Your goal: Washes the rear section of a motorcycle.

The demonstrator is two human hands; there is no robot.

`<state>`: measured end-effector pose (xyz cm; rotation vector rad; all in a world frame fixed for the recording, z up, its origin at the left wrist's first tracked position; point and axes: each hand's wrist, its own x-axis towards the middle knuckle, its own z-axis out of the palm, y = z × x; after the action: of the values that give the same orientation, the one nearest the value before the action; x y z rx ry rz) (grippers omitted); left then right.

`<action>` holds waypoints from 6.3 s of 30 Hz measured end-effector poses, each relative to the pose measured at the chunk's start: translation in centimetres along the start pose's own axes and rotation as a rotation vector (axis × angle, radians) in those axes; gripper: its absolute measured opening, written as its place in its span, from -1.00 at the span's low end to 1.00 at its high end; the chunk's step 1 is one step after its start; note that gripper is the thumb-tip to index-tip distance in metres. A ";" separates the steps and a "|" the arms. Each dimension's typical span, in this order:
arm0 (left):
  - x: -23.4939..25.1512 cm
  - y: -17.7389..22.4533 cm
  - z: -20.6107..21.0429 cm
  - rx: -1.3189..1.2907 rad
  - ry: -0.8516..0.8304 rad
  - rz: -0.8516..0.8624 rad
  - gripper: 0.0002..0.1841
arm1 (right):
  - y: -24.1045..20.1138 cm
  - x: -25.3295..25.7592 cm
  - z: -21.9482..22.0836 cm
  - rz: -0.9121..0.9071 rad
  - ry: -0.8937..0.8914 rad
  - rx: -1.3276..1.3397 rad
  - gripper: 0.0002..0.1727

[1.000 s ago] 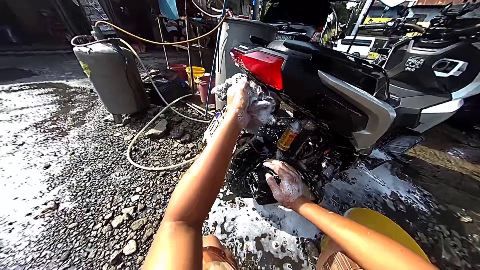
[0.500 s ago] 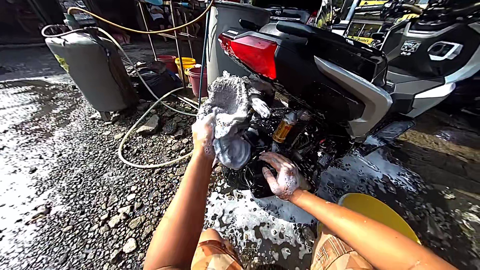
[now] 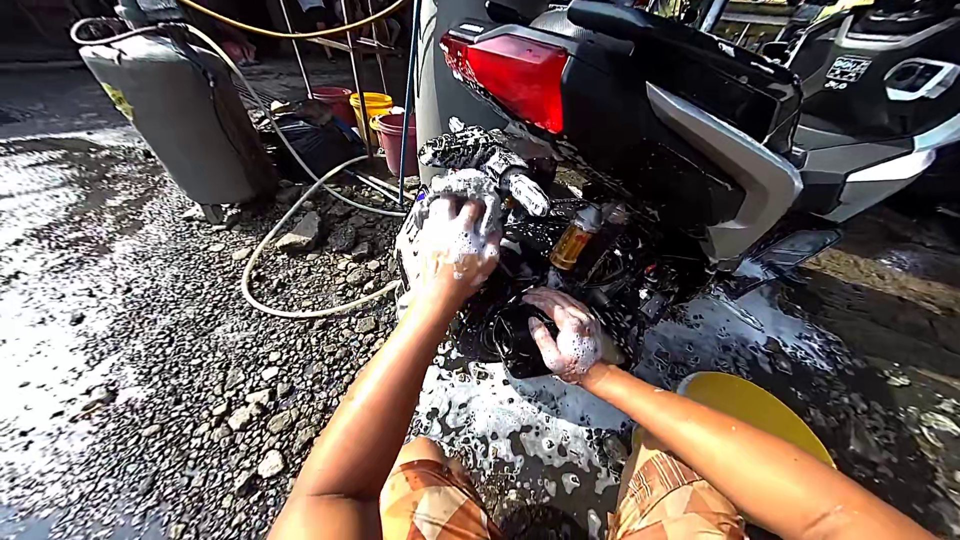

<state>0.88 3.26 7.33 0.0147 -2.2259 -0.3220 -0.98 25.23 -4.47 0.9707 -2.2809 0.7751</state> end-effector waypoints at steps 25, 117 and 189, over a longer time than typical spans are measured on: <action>3.3 -7.3 1.5 -0.546 -0.268 -0.442 -0.45 | 0.3 -0.1 0.0 -0.042 0.039 -0.018 -0.49; -8.1 -4.7 5.4 -0.373 0.010 -0.089 -0.32 | -0.7 16.1 1.2 0.744 0.019 1.409 -0.54; -11.1 8.1 4.9 0.044 -0.287 -0.122 -0.22 | 32.7 -30.3 -12.7 1.487 0.155 0.674 -0.58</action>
<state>4.88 13.50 -2.18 0.1368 -2.5228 -0.3598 -4.76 66.48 -25.30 -0.8297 -2.3180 2.1301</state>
